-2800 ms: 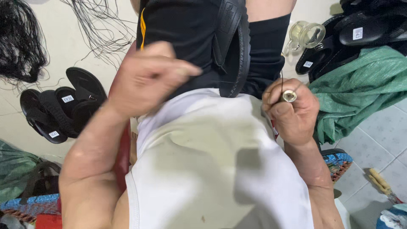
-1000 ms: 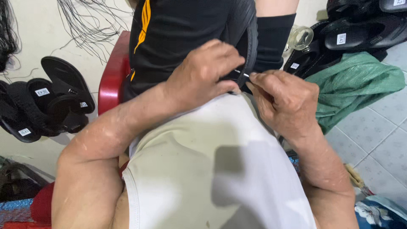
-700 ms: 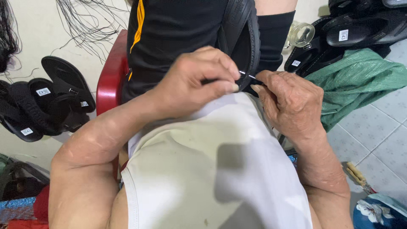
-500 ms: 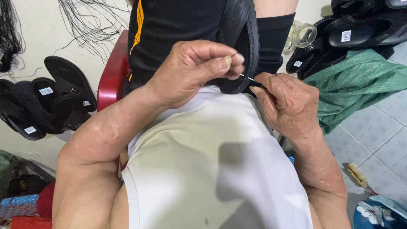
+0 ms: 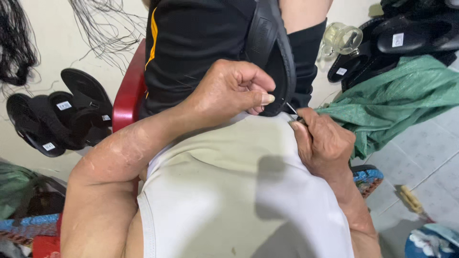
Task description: The person sews a black shoe using a needle and thread. They repeatedly push the needle through the shoe material and pull the thread tight to secure the stitches.
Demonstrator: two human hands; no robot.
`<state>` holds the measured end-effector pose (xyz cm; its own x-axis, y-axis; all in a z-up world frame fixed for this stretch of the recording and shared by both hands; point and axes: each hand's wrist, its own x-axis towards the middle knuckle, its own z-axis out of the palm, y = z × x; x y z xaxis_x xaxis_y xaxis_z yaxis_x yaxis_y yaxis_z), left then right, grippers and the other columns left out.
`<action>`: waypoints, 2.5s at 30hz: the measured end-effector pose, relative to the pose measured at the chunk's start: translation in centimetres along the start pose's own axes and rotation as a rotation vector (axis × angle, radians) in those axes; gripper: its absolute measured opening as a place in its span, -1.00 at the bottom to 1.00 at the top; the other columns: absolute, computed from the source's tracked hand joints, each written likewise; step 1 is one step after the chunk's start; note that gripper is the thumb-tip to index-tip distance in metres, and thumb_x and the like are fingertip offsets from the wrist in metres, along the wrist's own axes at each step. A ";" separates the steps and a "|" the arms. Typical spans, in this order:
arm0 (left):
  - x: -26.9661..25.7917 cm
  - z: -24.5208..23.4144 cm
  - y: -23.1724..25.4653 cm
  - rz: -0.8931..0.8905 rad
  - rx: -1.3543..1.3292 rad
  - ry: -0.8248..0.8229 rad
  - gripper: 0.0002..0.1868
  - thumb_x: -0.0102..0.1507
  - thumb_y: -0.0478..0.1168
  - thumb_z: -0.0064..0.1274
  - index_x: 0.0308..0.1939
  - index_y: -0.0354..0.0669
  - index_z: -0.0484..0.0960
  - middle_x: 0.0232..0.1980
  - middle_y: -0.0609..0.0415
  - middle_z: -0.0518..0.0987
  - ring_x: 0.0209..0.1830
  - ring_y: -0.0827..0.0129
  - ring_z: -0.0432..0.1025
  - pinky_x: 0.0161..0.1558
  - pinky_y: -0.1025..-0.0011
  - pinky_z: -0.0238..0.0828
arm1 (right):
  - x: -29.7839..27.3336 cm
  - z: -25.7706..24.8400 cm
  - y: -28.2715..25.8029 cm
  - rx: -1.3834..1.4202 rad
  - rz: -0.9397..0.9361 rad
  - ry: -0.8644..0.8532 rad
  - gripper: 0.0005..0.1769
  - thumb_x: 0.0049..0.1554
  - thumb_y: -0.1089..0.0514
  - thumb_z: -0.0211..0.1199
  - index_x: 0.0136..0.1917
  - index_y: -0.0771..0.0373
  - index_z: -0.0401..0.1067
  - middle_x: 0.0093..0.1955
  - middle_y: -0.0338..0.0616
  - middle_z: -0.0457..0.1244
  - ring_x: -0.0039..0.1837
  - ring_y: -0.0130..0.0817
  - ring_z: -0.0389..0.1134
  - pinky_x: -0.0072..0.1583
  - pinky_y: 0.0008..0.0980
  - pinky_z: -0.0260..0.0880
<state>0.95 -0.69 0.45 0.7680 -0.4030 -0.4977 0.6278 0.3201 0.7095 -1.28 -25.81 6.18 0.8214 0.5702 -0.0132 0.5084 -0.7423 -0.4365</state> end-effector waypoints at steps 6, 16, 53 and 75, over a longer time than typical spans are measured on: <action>0.5 -0.3 -0.6 0.023 -0.151 0.020 -0.54 0.16 -0.48 0.20 0.13 -0.42 0.47 -0.33 -0.18 0.65 -0.41 0.38 0.61 -0.31 0.49 0.72 | 0.3 -2.4 -1.4 0.185 0.102 -0.022 -0.90 0.21 0.21 0.28 -0.07 0.27 0.57 -0.39 0.01 0.22 -0.34 0.06 0.32 -0.27 -0.13 0.34; -2.5 -1.2 -0.1 0.366 0.285 0.297 -0.72 0.27 -0.40 0.14 0.07 -0.23 0.58 -0.37 0.01 0.60 -0.41 0.42 0.55 -0.35 0.52 0.60 | 0.9 1.5 -0.7 0.528 0.284 0.112 -0.62 0.05 0.06 0.54 0.00 0.38 0.58 -0.16 0.09 0.40 -0.15 0.02 0.43 -0.06 -0.16 0.40; -2.6 -1.9 2.5 0.074 -0.031 0.054 -0.75 0.34 -0.12 0.04 -0.29 -0.23 0.66 -0.53 0.07 0.54 -0.63 0.61 0.36 -0.57 0.71 0.31 | 0.0 4.7 27.8 1.185 1.252 0.797 -0.84 0.15 0.39 0.24 -0.01 0.23 0.50 -0.37 -0.24 0.15 -0.44 -0.61 0.08 -0.40 -0.60 -0.02; -3.5 -1.6 1.9 0.749 0.595 -0.099 -0.76 0.38 -0.12 0.04 -0.23 -0.19 0.69 0.13 -0.03 0.51 0.23 -0.06 0.37 0.29 0.00 0.33 | 0.9 6.4 3.6 2.188 0.590 -0.100 -0.58 0.31 0.13 0.23 0.39 0.31 0.38 0.00 0.38 0.35 -0.48 -0.51 0.03 -0.41 -0.56 0.01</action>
<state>-0.30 2.69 2.76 0.9121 -0.3503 0.2128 -0.2096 0.0474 0.9766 -0.35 -25.67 -1.16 0.6782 0.5657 -0.4691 -0.7322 0.5745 -0.3657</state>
